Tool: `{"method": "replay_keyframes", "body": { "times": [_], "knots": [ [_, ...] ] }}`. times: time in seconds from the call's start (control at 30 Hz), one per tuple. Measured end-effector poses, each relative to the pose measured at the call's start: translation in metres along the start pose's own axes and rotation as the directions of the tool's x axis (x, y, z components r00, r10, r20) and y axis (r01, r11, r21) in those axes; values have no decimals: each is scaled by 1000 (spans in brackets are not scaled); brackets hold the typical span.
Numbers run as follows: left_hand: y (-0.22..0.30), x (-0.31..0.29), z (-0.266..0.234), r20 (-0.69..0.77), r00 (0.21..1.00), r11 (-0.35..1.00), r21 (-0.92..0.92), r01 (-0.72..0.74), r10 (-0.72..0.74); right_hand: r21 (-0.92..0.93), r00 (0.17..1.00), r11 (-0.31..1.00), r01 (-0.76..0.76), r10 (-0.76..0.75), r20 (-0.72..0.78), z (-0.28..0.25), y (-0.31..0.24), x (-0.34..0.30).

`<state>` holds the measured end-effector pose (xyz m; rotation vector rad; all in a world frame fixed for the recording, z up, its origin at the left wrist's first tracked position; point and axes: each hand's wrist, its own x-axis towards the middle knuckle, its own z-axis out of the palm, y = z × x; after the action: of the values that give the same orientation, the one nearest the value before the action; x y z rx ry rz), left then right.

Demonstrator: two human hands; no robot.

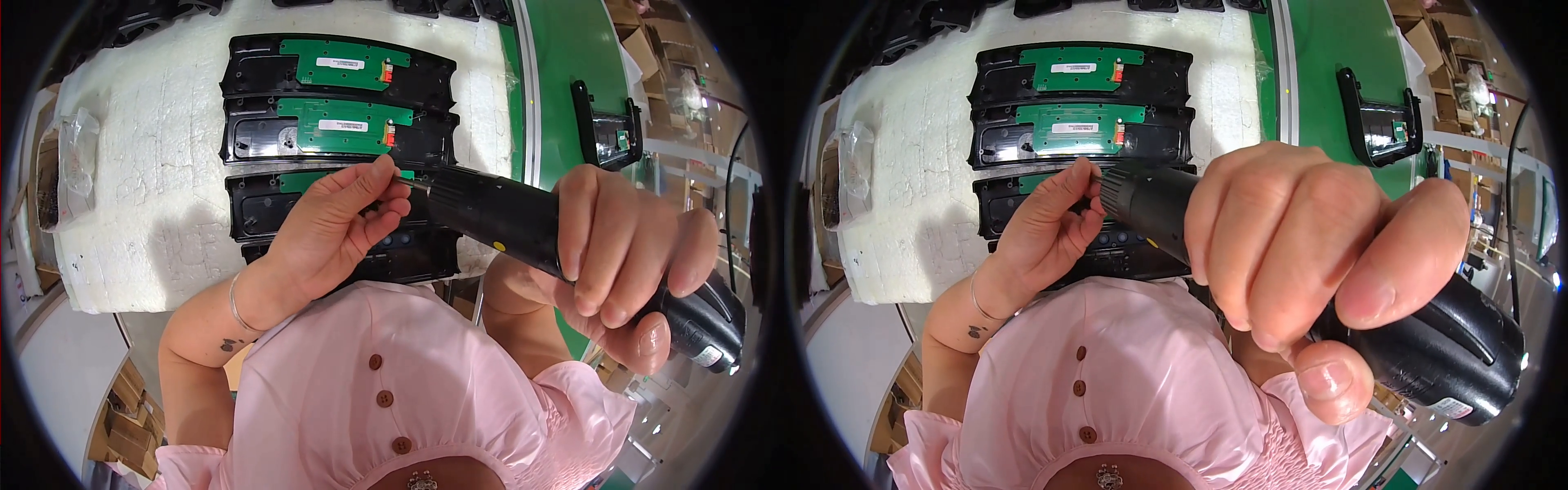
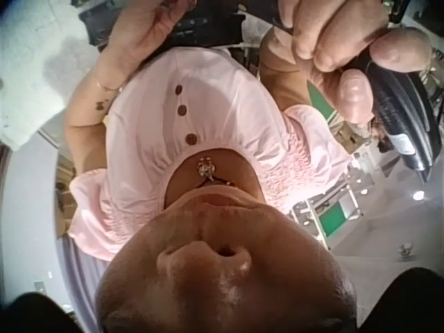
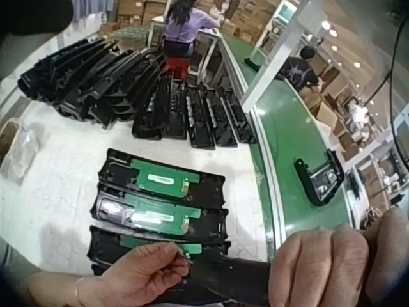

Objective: The recorder is assembling electronic battery packs by inserting circuit boards and using an electric screwdriver to drive screws into the housings.

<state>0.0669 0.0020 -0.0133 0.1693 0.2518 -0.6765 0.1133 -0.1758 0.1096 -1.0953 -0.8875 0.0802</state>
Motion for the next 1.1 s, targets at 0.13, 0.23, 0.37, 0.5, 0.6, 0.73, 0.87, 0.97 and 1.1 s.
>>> {"method": "replay_keyframes", "body": {
  "times": [0.13, 0.23, 0.37, 0.5, 0.6, 0.73, 0.87, 0.97, 1.1],
  "knots": [
    [-7, 4, 26, -86, 996, 986, 167, -12, 27, -40, 986, 999, 33, -39, -162, -2, 17, -1],
    [-7, 2, 24, -130, 985, 985, 113, 131, -116, -127, 951, 992, -13, -27, -307, -25, 54, 5],
    [-7, 0, 14, -115, 989, 968, 219, 121, -98, -143, 917, 984, -103, 38, -398, -39, 72, 6],
    [-4, -3, 14, -86, 994, 957, 273, 95, -74, -172, 916, 978, -121, 43, -399, -40, 76, 7],
    [-1, -6, 10, -78, 995, 938, 336, 87, -65, -159, 919, 978, -137, 66, -389, -41, 78, 10],
    [0, -6, 12, -142, 990, 941, 335, 50, -2, -141, 928, 976, -164, 104, -358, -43, 80, 14],
    [0, -7, 16, -205, 978, 959, 282, 32, 28, -160, 939, 971, -177, 118, -323, -41, 82, 15],
    [3, -8, 13, -231, 972, 970, 241, 18, 39, -159, 934, 971, -179, 117, -338, -36, 81, 18],
    [4, -9, 5, -199, 979, 988, 155, -24, 55, -88, 988, 995, -46, 32, -153, -22, 47, 18]
  ]
}}
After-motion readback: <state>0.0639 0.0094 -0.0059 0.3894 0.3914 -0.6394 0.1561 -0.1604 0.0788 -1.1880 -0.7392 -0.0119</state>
